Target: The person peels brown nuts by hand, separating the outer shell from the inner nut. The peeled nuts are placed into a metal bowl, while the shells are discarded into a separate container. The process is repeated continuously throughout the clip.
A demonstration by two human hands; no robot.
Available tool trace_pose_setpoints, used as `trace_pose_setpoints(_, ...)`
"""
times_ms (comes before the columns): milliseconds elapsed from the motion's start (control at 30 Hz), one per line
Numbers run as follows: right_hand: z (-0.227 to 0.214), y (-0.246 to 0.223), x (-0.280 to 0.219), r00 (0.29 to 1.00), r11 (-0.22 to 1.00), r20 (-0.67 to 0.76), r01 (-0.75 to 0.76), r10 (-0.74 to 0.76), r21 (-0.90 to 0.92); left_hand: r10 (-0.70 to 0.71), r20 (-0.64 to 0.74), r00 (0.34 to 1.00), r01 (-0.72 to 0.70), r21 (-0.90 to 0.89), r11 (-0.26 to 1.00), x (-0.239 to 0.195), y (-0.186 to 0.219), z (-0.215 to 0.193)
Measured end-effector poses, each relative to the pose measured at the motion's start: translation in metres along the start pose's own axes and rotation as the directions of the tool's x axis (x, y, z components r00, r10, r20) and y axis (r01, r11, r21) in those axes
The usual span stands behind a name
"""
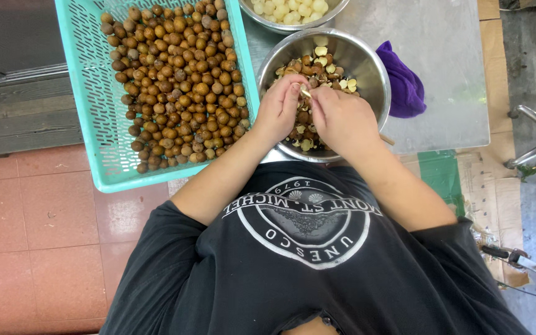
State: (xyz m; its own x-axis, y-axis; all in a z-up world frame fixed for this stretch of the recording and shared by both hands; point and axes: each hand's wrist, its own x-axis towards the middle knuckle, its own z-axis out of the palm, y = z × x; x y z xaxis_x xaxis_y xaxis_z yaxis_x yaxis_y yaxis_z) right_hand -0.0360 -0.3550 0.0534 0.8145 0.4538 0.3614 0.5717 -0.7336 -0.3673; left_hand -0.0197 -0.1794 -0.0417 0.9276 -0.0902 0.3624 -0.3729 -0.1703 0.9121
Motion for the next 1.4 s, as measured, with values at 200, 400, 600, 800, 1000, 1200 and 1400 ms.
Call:
trace_pose_setpoints(200, -0.003, 0.0, -0.004, 0.995, 0.998, 0.096, 0.017, -0.011, -0.062, -0.364, 0.216, 0.906, 0.336, 0.155, 0.929, 0.019, -0.002, -0.008)
trace_pose_setpoints(400, -0.005, 0.009, 0.0, 0.996, 0.964, 0.068, -0.075, 0.06, 0.256, -0.294, 0.168, 0.941, 0.241, 0.278, 0.93, 0.018, -0.007, -0.005)
trace_pose_setpoints(600, -0.006, 0.005, -0.017, 0.992, 0.988, 0.064, 0.119, -0.113, -0.096, -0.61, 0.363, 0.704, 0.558, 0.248, 0.792, 0.032, -0.004, -0.004)
trace_pose_setpoints(800, -0.024, 0.025, -0.006, 0.997, 0.984, 0.068, -0.059, 0.048, 0.17, -0.098, 0.265, 0.959, 0.069, 0.119, 0.99, 0.028, 0.039, -0.011)
trace_pose_setpoints(1000, -0.027, 0.02, -0.004, 0.999, 0.998, -0.027, 0.031, -0.029, 0.058, 0.246, 0.232, 0.941, -0.311, 0.308, 0.899, 0.023, 0.045, -0.014)
trace_pose_setpoints(1200, -0.028, 0.014, -0.006, 0.98, 0.965, -0.051, 0.18, -0.193, -0.192, -0.317, 0.341, 0.885, 0.29, 0.13, 0.948, 0.036, 0.011, -0.004)
trace_pose_setpoints(1400, -0.029, 0.016, -0.003, 0.991, 0.981, -0.048, 0.112, -0.121, -0.16, -0.309, 0.343, 0.887, 0.319, 0.028, 0.947, 0.041, -0.001, 0.001)
